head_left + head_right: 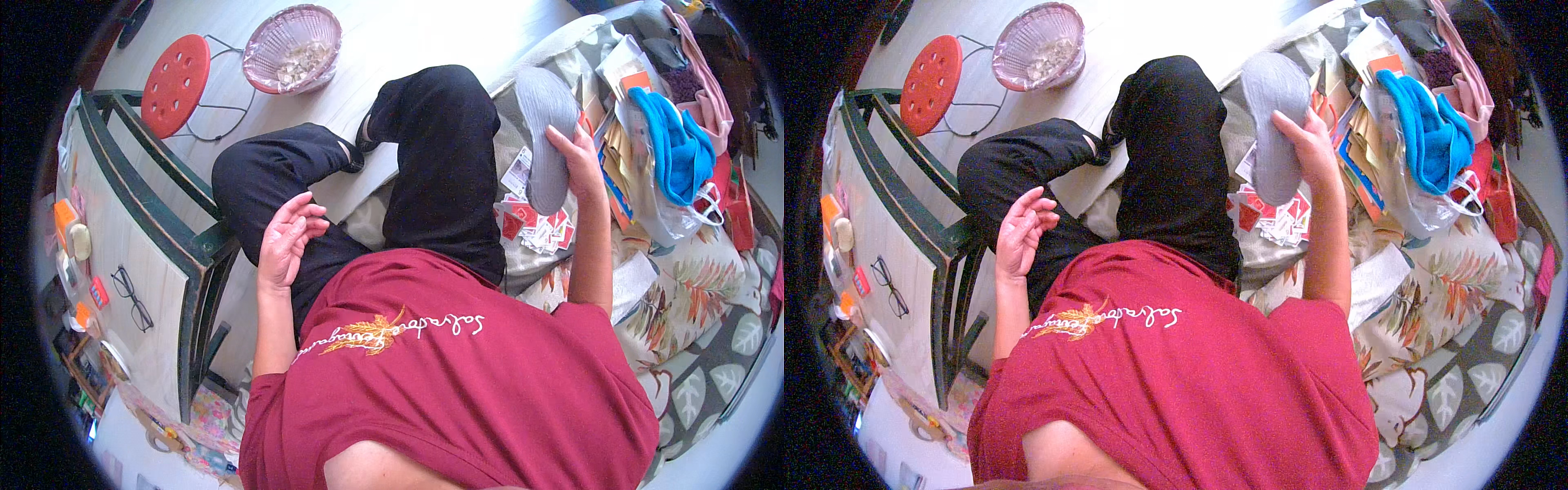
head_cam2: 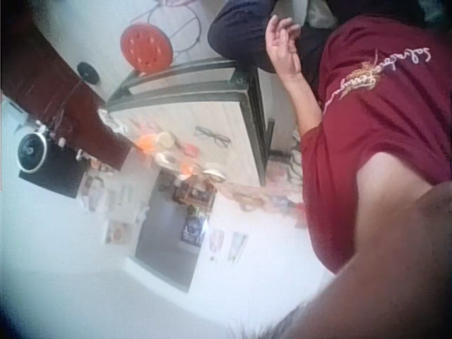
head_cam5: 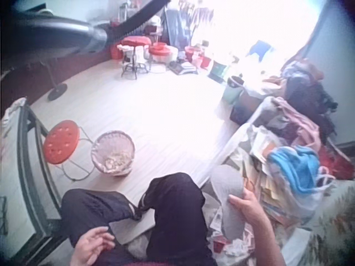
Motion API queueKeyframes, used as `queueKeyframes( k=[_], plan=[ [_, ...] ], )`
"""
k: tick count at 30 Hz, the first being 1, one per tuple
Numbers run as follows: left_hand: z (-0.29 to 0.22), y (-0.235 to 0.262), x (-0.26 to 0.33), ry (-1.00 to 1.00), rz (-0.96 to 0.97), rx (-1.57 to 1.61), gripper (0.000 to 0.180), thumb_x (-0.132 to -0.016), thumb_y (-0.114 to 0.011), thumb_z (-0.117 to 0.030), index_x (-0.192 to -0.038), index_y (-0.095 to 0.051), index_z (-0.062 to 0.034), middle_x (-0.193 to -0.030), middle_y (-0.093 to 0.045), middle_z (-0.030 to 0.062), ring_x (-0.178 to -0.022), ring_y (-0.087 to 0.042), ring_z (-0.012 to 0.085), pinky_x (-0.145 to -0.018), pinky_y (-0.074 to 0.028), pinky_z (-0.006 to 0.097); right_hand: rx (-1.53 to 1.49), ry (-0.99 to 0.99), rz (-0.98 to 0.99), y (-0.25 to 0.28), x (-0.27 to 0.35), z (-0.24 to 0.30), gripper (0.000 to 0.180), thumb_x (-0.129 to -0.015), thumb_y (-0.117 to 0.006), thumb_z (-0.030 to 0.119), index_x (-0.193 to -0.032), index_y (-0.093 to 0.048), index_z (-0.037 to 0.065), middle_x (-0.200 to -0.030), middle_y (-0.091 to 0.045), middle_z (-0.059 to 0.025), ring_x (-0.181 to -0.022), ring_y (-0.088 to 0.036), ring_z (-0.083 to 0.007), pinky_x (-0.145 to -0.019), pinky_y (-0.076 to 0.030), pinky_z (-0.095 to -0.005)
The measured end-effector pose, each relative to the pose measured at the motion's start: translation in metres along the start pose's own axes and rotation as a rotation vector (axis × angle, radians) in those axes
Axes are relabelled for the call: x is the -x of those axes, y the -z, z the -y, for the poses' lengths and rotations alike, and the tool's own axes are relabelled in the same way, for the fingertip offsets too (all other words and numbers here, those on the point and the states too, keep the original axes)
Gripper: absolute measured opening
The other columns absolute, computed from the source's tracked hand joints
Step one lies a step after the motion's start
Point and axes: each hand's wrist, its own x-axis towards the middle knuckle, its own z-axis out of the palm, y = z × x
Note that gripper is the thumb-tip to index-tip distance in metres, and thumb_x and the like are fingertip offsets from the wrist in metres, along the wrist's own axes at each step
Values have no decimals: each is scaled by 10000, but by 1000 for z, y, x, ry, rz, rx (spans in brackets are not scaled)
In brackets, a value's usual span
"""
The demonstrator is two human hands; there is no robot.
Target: The person trims a grey shoe insole with a pair of scissors, then writes on a yellow piece of paper using a pen.
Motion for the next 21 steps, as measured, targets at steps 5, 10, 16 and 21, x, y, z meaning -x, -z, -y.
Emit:
queueKeyframes(
  k=[5, 10, 16, 21],
  plan=[
    [-8, 1, -18, 90, 24, 30, 427, -881, -527, -147, -1264, -412, 2, -1105, -565, 151, -935, -599, 205, -836, -482, 330, 1119, -45, -254, 23, -11, -24, 520, -813, -619, 349, -1163, -502, -17, -1022, -607, -176, -889, -605, -286, -806, -460, -346],
    [-54, 15, -76, -47, -59, -100, 382, -883, -525, -171, -1223, -458, -11, -1070, -594, 106, -903, -605, 187, -803, -491, 320, 753, 439, -468, -22, -6, -18, 316, -876, -574, 186, -1118, -534, -14, -1017, -586, -145, -876, -596, -188, -747, -483, -298],
    [-154, 129, -185, -615, -642, 223, 345, -871, -503, -139, -1177, -414, -6, -1099, -540, 176, -922, -574, 283, -737, -495, 388, 899, 718, 40, -143, -19, 11, 628, -705, -694, 200, -1268, -437, 98, -1378, -296, -194, -1276, -233, -399, -1050, -194, -486],
    [-127, 261, -257, -291, -1035, 579, 559, -871, -518, -246, -1346, -273, -82, -1387, -213, 206, -1086, -452, 369, -865, -436, 499, 871, 703, 44, -139, -40, 7, 590, -691, -694, 218, -1222, -472, 89, -1370, -312, -194, -1270, -253, -399, -1047, -201, -487]
  ],
)
